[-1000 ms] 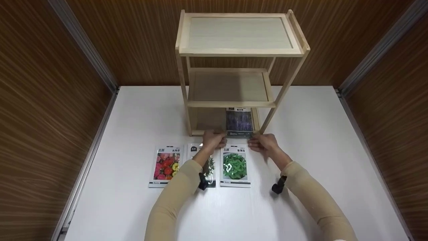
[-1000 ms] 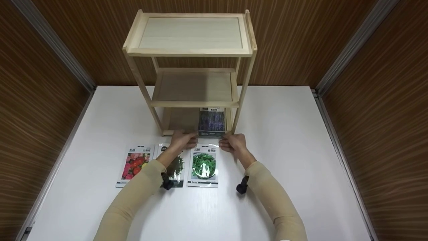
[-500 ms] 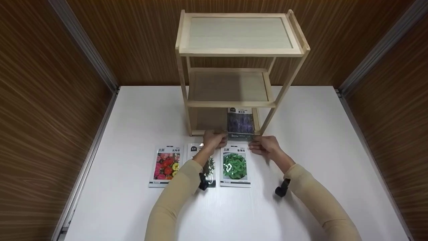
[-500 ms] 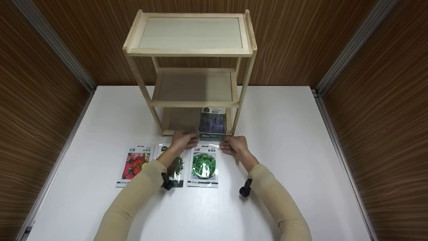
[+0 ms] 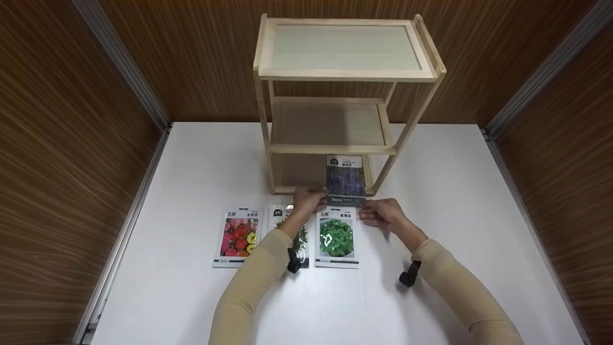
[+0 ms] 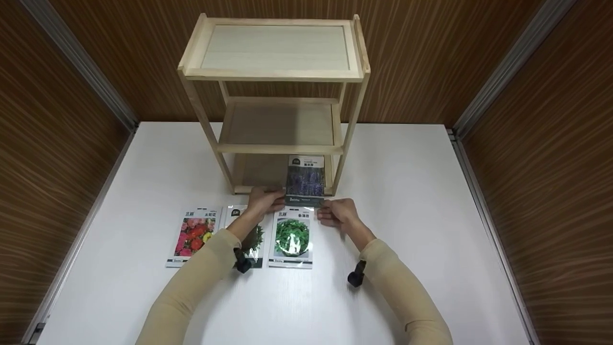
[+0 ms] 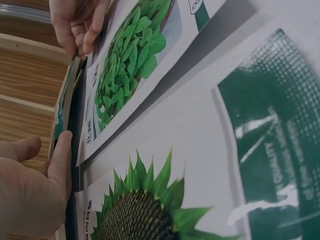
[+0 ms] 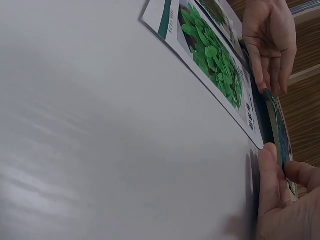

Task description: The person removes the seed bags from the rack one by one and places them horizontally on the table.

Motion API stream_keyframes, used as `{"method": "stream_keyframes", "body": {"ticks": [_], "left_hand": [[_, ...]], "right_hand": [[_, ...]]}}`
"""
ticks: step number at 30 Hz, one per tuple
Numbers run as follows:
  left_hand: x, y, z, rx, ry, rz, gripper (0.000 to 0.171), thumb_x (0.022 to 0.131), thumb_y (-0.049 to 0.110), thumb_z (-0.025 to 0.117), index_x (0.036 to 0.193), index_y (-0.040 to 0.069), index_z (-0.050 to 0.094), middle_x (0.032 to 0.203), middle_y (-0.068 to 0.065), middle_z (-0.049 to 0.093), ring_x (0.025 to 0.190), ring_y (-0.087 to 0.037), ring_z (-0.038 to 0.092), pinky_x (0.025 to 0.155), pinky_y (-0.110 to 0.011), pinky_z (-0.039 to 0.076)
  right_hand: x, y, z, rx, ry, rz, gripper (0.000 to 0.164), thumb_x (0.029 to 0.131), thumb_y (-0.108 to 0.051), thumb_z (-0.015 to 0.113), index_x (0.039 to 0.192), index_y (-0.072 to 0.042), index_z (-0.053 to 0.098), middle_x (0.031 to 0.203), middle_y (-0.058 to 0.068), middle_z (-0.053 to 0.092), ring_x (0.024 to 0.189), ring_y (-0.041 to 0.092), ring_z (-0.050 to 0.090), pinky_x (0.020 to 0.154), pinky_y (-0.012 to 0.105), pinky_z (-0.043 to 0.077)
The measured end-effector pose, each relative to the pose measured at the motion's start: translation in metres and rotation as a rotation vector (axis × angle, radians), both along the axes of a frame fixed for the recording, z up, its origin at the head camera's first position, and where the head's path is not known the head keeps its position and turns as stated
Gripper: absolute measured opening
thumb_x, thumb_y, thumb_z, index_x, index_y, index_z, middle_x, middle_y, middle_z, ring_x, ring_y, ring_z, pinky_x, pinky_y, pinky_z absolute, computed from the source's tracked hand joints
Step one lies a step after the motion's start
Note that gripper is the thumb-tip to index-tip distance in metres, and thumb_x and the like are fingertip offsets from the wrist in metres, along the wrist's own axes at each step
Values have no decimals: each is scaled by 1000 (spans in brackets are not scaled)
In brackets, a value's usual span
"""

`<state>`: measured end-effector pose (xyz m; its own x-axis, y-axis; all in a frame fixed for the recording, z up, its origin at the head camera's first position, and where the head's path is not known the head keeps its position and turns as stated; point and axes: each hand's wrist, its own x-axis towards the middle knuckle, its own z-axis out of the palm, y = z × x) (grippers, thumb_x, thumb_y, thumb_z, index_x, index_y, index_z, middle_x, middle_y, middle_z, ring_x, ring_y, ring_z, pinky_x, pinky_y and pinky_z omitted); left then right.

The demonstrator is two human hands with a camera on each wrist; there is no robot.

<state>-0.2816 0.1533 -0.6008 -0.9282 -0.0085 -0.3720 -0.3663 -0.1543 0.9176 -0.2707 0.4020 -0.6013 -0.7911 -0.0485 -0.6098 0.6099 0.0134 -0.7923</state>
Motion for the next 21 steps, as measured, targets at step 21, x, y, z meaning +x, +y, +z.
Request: {"method": "stream_keyframes", "body": {"ticks": [21], "left_hand": [[3, 6, -2, -97, 18, -40, 42, 90, -5, 72, 132, -9, 65, 121, -29, 74, 94, -29, 79, 79, -31, 70]], "right_hand": [[8, 8, 0, 9, -18, 41, 20, 104, -15, 65, 103, 3, 75, 75, 4, 79, 69, 12, 78, 72, 28, 70]]}}
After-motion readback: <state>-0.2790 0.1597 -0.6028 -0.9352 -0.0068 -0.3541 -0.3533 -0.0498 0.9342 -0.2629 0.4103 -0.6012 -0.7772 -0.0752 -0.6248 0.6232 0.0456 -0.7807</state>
